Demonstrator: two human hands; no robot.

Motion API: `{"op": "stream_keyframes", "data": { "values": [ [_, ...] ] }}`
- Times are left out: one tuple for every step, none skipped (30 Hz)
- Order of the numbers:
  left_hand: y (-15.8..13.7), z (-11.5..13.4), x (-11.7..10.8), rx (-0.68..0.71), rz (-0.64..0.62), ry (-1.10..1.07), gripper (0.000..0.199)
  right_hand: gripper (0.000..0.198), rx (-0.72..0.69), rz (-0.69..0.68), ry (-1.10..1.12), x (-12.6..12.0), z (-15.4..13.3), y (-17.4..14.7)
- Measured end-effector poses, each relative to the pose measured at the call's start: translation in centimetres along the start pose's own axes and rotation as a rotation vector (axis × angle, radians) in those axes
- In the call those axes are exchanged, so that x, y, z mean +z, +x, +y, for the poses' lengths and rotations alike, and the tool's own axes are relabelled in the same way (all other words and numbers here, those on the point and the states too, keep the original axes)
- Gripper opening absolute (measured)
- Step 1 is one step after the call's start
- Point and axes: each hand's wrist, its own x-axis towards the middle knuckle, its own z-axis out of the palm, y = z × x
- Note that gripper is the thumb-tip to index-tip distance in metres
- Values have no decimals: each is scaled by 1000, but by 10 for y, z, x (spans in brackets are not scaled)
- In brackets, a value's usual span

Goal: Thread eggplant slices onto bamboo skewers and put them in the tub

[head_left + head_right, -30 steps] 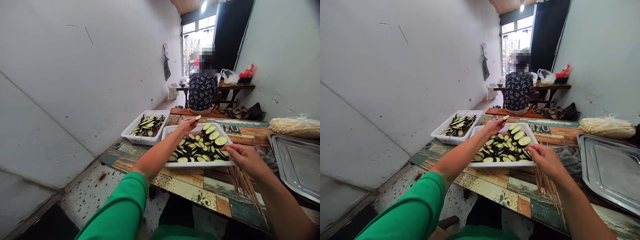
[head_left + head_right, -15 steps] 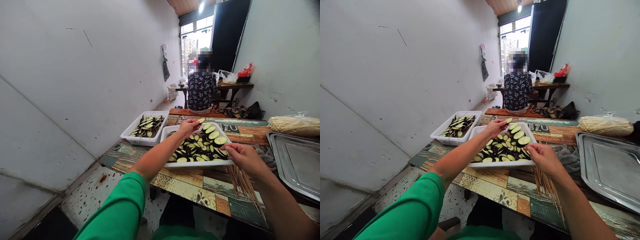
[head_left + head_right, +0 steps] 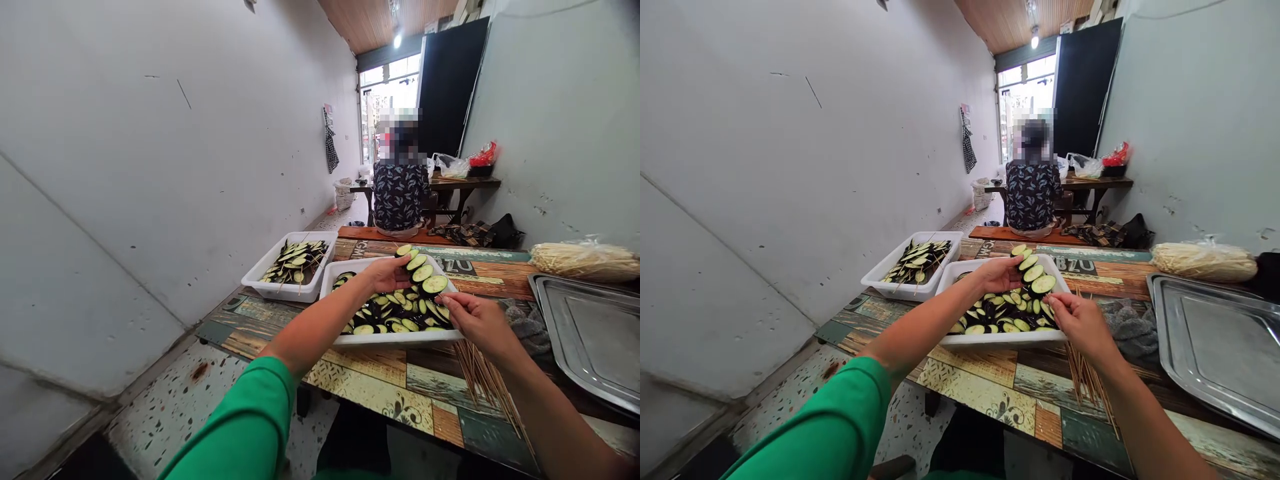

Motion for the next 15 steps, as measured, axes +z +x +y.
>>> {"op": "stream_keyframes", "data": {
  "values": [
    [-2,2,1,21,-30,0,12,39,6,12,3,0,0,0],
    [-5,6,2,67,-35,-3,11,41,22,20,22,1,0,0],
    [-8,12,1,122,-19,-9,10,43,45,27,58,1,-1,-1],
    [-12,19,0,173,6,-18,9,45,71,37,105,2,-2,-1],
    [-17,29,-3,216,31,-30,9,48,97,57,152,2,-3,-1],
    [-23,40,-8,251,54,-41,9,50,115,91,187,1,-4,-2],
    [-29,52,-15,274,76,-44,11,51,123,138,197,0,-5,-2],
    [-36,65,-24,288,100,-34,14,51,123,202,172,-3,-5,-1],
    [-42,78,-37,298,141,-12,17,51,118,264,105,-7,-4,0],
    [-49,91,-51,315,201,25,19,49,124,319,-2,-12,0,3],
    [-54,103,-68,350,270,76,20,47,135,364,-144,-19,6,7],
    [-60,115,-86,393,330,142,20,45,148,352,-324,-26,15,13],
    [-64,125,-105,434,397,217,20,42,160,307,-508,-34,27,19],
    [-67,135,-124,466,469,297,21,39,157,262,-665,-41,43,27],
    [-70,143,-141,478,536,379,20,35,124,257,-765,-47,59,35]
  ]
}}
